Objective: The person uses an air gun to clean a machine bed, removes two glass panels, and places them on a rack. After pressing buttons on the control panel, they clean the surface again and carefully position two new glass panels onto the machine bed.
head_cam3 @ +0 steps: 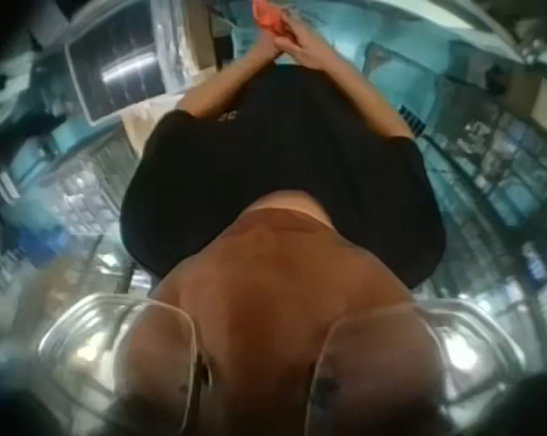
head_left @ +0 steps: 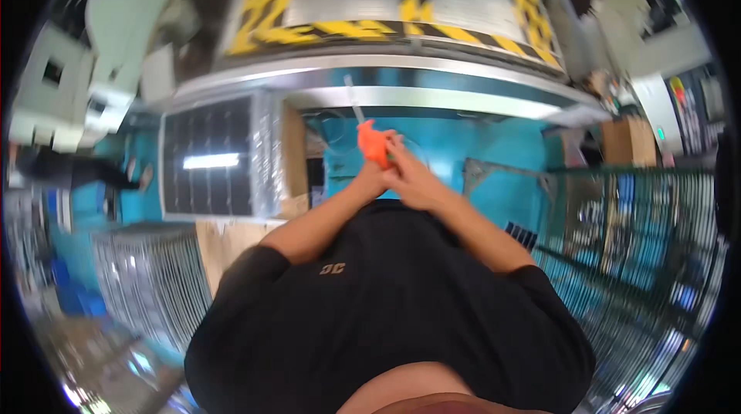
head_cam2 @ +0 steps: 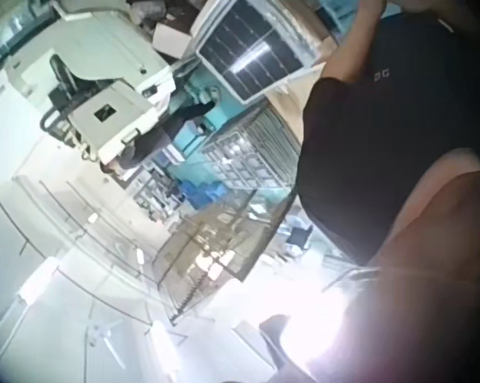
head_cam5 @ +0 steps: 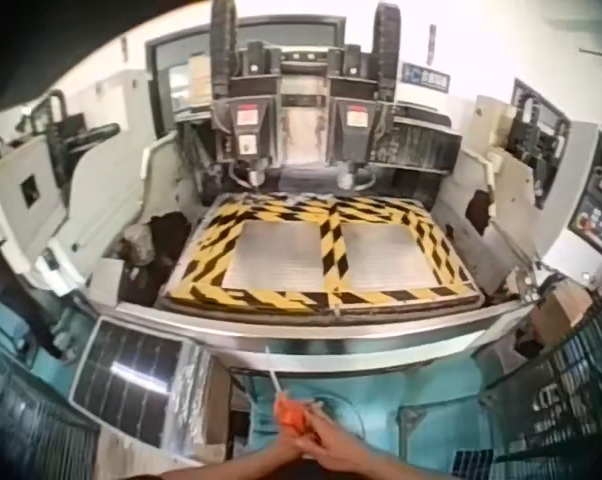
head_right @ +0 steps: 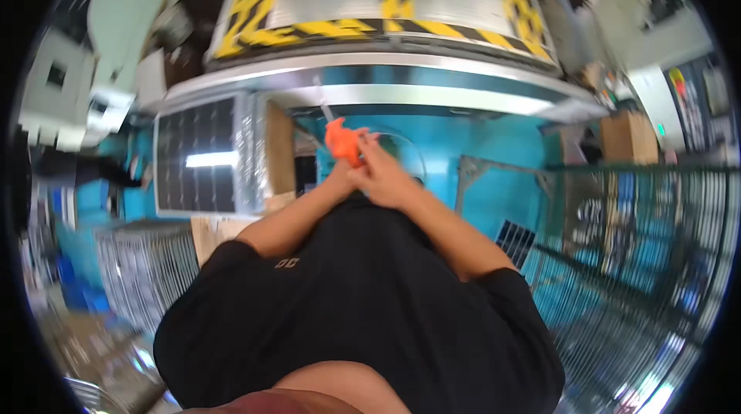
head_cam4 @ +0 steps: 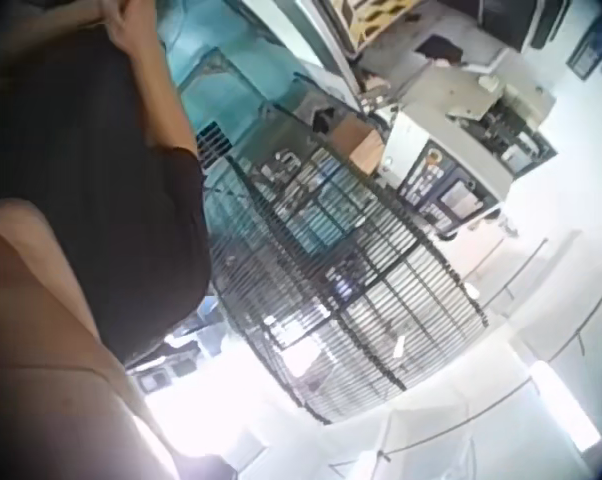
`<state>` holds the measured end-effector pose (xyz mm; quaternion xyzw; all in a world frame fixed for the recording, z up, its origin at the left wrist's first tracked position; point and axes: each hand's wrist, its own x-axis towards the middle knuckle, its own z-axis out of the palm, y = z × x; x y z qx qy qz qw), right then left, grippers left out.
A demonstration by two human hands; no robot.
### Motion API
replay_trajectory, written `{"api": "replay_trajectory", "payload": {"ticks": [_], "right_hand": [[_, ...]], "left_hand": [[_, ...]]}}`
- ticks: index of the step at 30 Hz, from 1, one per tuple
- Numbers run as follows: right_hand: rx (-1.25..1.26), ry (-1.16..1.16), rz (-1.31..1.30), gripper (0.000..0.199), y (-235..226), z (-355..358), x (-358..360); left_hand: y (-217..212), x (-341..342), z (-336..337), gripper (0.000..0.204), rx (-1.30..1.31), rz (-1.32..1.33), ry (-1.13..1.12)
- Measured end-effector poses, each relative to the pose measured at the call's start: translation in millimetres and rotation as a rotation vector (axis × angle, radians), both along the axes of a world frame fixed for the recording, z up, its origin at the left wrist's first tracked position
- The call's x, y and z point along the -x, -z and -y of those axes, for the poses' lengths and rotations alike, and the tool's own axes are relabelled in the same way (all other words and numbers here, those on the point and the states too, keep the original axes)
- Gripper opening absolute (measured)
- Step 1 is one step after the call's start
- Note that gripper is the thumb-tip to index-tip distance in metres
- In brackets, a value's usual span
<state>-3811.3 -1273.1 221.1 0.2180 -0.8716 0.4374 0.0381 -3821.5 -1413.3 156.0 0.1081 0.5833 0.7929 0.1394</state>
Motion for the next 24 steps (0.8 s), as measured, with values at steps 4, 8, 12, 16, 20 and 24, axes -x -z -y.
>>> {"api": "replay_trajectory", "payload": {"ticks": [4, 8, 12, 16, 20, 24], "right_hand": [[0.309, 0.152, 0.456, 0.04, -106.7, -49.1, 53.8], [0.828, 0.409, 0.381, 0.04, -147.5, -119.5, 108.7], [-0.162, 0.429, -0.152, 0.021, -76.5, -147.9, 94.6], [-0.265, 0.12, 0.153, 0.037, -78.5, -54.9, 42.6], [-0.224, -0.371, -0.052, 0.056, -94.5, 53.5, 39.4], [-0.128, -0.42, 0.208, 0.06, -141.2, 95.7, 72.2]], "left_hand": [[-6.7, -14.2, 30.1, 0.035, 0.438, -0.138, 0.138], [20.8, -50.3, 71.4, 0.009, 0.842, -0.284, 0.298], [32.0, -70.9, 117.8, 0.008, 0.812, -0.228, 0.185], [4.9, -59.1, 128.6, 0.014, 0.795, -0.136, 0.11], [-56.9, -20.0, 76.3, 0.049, -0.32, -0.003, -0.307], [-152.6, -22.6, 126.5, 0.073, -0.574, 0.117, -0.002]]}}
